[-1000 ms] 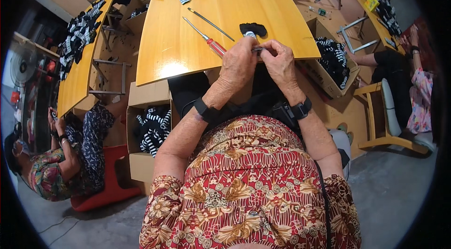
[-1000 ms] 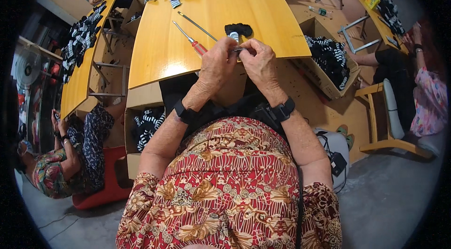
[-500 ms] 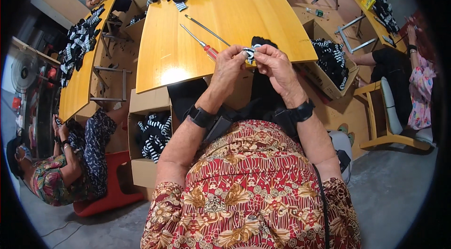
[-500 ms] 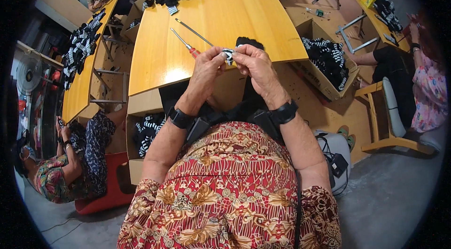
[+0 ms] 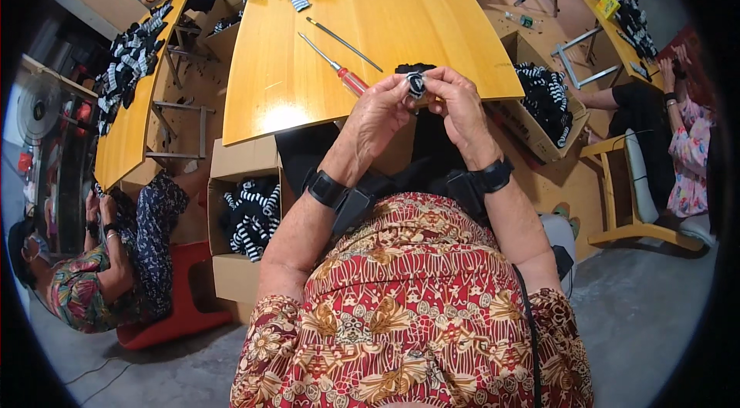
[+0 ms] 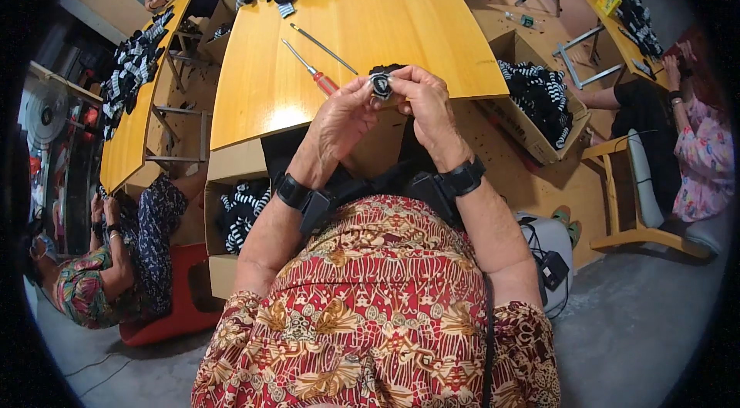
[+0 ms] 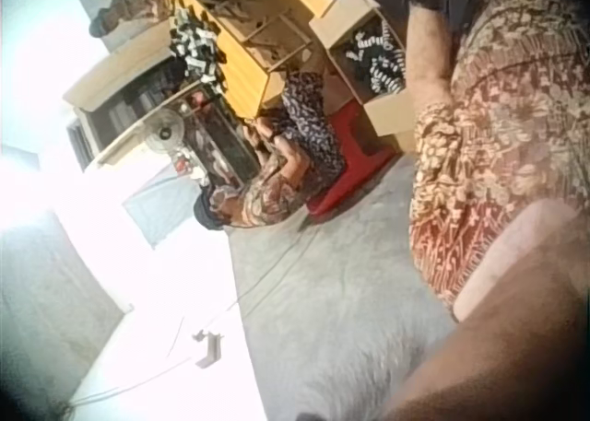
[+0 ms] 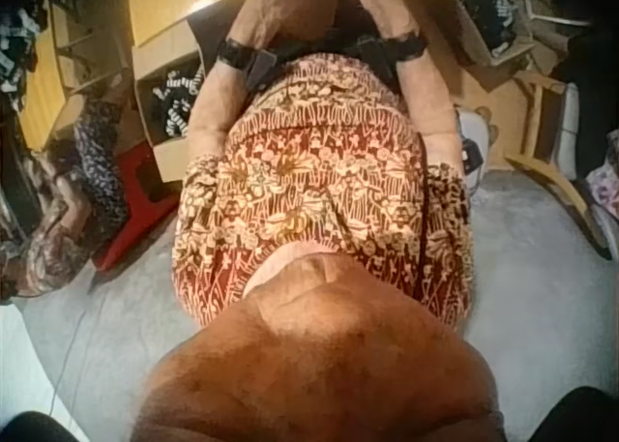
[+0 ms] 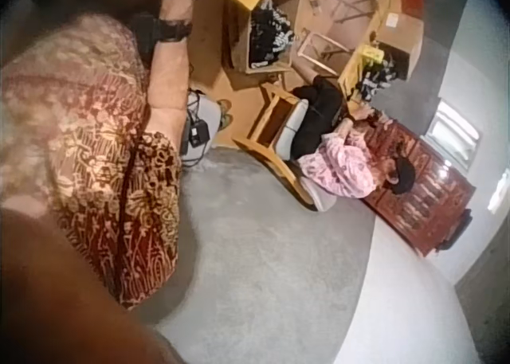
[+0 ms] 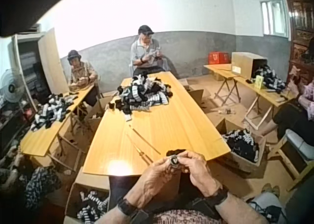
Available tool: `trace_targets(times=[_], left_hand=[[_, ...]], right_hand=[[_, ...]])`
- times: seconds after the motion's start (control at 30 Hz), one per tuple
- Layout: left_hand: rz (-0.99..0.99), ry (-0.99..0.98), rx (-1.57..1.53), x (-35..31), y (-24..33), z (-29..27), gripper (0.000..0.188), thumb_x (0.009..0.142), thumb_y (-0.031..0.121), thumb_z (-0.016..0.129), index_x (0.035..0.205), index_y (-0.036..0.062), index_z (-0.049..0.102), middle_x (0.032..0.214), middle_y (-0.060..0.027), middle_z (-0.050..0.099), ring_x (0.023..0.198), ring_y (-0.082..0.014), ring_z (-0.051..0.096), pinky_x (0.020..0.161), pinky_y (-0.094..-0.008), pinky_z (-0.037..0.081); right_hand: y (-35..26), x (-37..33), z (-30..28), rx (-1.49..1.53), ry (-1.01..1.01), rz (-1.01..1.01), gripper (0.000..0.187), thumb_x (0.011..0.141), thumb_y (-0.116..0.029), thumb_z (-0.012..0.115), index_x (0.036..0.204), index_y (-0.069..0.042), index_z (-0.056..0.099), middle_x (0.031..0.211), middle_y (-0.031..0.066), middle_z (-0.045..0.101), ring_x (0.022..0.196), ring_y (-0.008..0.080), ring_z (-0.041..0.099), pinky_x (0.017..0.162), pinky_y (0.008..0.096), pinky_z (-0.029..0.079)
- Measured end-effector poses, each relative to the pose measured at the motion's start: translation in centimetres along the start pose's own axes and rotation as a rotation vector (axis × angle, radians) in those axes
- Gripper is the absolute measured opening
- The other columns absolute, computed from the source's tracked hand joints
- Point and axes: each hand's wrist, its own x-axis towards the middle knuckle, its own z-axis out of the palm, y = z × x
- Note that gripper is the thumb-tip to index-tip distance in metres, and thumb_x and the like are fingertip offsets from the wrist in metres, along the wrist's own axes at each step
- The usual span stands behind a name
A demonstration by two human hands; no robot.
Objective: The person sits at a table and assembles small black and white striped fabric items. They use a red-handled screwdriver to push the fabric onto a cylindrical core, then roll and adjust the fabric by hand to secure it. The process is repeated for multiple items.
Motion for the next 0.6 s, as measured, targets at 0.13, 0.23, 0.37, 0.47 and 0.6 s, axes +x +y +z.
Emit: trace_targets(times=[0.13, 0.23, 0.37, 0.47, 0.6], left_hand=[[0.063, 0.019, 0.225, -0.6, 0.3, -0.2, 0.013, 0.094, 0.017, 0.059, 0.103, 0.0073, 0.059, 0.088, 0.0020, 0.061, 0.074, -0.0062, 0.057, 0.062, -0.0178, 0.044], [0.108, 0.125, 0.291, -0.7, 0.0, 0.4, 0.011, 0.094, 0.017, 0.060, 0.099, 0.0072, 0.059, 0.086, 0.0018, 0.061, 0.071, -0.0060, 0.058, 0.060, -0.0172, 0.044], [0.179, 0.265, 0.361, -0.1, -0.1, 0.1, 0.008, 0.094, 0.015, 0.060, 0.096, 0.0071, 0.058, 0.083, 0.0020, 0.060, 0.068, -0.0057, 0.058, 0.057, -0.0167, 0.044], [0.205, 0.304, 0.368, 0.0, -0.1, 0.1, 0.007, 0.093, 0.014, 0.059, 0.094, 0.0074, 0.058, 0.082, 0.0023, 0.059, 0.065, -0.0050, 0.056, 0.055, -0.0165, 0.042], [0.243, 0.354, 0.271, 0.3, -0.7, 0.6, 0.005, 0.093, 0.013, 0.059, 0.094, 0.0081, 0.057, 0.079, 0.0032, 0.057, 0.059, -0.0039, 0.050, 0.053, -0.0163, 0.040]], right_hand=[[0.7, -0.3, -0.1, -0.003, 0.005, -0.102, 0.005, 0.086, -0.011, 0.064, 0.087, -0.005, 0.064, 0.075, -0.0030, 0.061, 0.062, 0.0027, 0.047, 0.054, 0.0174, 0.035], [1.0, -0.4, 0.3, 0.013, 0.005, -0.145, 0.005, 0.087, -0.010, 0.065, 0.088, -0.005, 0.064, 0.076, -0.0026, 0.061, 0.062, 0.0027, 0.047, 0.055, 0.0172, 0.035], [1.4, -0.5, 0.9, 0.028, -0.004, -0.197, 0.003, 0.088, -0.007, 0.064, 0.089, -0.005, 0.064, 0.074, -0.0032, 0.059, 0.062, 0.0028, 0.048, 0.054, 0.0171, 0.035], [2.0, -0.2, 0.4, 0.096, -0.075, -0.155, 0.003, 0.088, -0.007, 0.063, 0.091, -0.005, 0.063, 0.073, -0.0035, 0.058, 0.061, 0.0029, 0.048, 0.053, 0.0169, 0.035], [1.4, -0.2, 0.5, 0.104, -0.076, -0.063, 0.003, 0.088, -0.007, 0.062, 0.091, -0.005, 0.061, 0.072, -0.0032, 0.056, 0.058, 0.0032, 0.046, 0.049, 0.0166, 0.034]])
